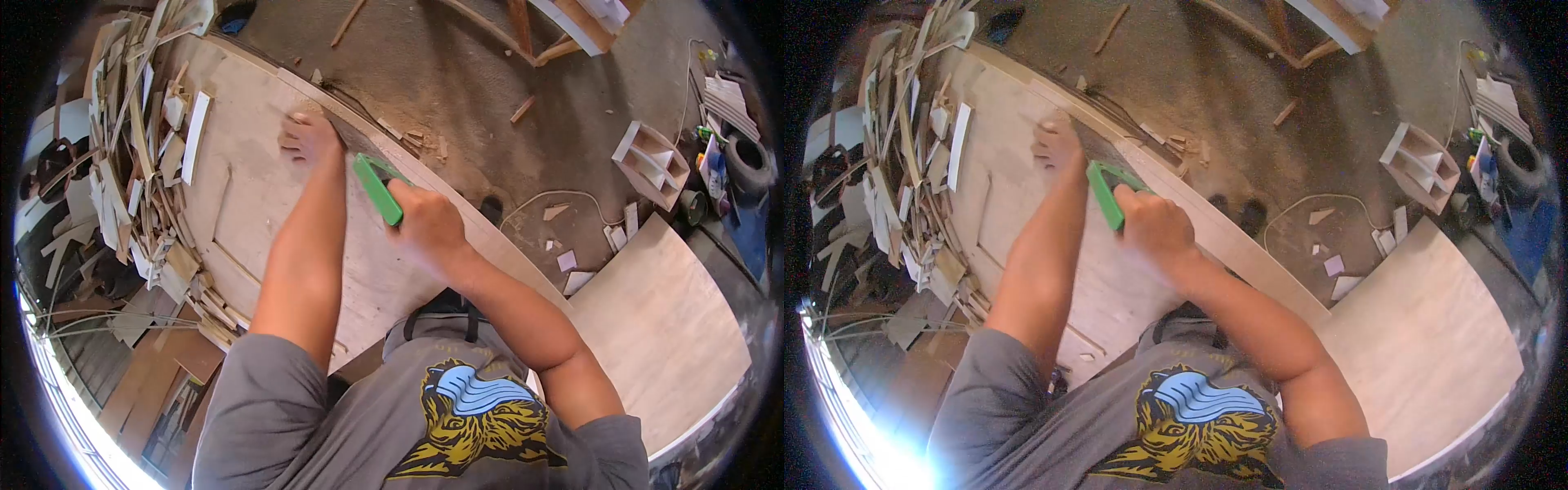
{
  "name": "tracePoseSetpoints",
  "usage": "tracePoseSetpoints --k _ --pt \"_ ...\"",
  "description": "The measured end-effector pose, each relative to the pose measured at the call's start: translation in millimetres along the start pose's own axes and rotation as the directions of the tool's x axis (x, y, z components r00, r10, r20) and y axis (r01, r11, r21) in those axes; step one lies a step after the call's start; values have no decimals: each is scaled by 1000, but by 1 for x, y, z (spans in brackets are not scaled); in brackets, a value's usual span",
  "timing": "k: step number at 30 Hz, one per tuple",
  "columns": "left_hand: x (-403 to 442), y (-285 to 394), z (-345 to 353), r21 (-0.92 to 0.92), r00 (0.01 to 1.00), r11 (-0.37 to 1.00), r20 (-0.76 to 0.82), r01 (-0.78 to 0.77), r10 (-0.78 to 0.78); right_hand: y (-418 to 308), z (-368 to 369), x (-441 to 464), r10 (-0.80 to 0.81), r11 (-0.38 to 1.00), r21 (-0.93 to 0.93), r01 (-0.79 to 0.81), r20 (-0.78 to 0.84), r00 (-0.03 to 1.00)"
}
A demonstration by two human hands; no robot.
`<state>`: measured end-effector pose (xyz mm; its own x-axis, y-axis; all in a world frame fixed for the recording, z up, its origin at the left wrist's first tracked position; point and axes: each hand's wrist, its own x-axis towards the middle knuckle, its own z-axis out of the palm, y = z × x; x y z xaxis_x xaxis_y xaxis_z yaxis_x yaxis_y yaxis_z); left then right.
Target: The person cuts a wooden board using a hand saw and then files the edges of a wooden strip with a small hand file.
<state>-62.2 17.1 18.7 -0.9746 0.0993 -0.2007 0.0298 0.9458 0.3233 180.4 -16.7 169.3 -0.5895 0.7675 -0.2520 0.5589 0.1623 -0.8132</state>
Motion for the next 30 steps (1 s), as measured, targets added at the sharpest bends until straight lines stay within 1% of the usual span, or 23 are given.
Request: tracePoseSetpoints --k 3,6,8,9,11,13,15,16,18,20,24,27,30 --pt "-23 -37 29 145 990 981 -39 -130 137 -4 3 2 9 1000 10 -9 1 1000" --pt "-28 -32 27 110 991 989 -86 -96 106 -3 4 5 1 1000 11 -1 -15 1000" --pt "-38 -32 20 105 992 989 -59 -108 114 -2 3 0 -24 1000 13 24 -25 999" --pt "-38 -28 17 91 991 990 -58 -112 117 -2 -2 -5 -32 999 16 33 -29 999" --pt "-33 -30 29 118 990 989 -100 -90 102 -8 -20 -27 -41 999 19 42 -49 998" --pt "-32 -31 33 127 987 989 -131 -80 96 -12 -41 -64 -15 1000 -3 15 -31 999" --pt "-35 -28 34 113 983 990 -154 -82 99 -5 -50 -79 20 1000 -20 -20 7 1000" --pt "-36 -28 34 128 986 989 -140 -73 91 -5 -52 -80 40 999 -27 -39 30 999" --pt "-35 -27 31 162 989 985 -123 -62 83 -8 -42 -56 40 999 -7 -40 0 999" --pt "-35 -29 34 154 987 986 -134 -68 89 -11 -35 -41 26 1000 2 -26 -23 999" --pt "-35 -30 38 120 982 989 -157 -87 106 -12 -28 -37 -12 1000 3 13 -58 998" --pt "-38 -25 32 123 990 991 -123 -56 71 -14 -32 -32 -5 1000 -7 4 -64 998" --pt "-36 -31 32 147 993 988 -94 -53 68 -11 -33 -32 0 1000 0 0 -56 998"
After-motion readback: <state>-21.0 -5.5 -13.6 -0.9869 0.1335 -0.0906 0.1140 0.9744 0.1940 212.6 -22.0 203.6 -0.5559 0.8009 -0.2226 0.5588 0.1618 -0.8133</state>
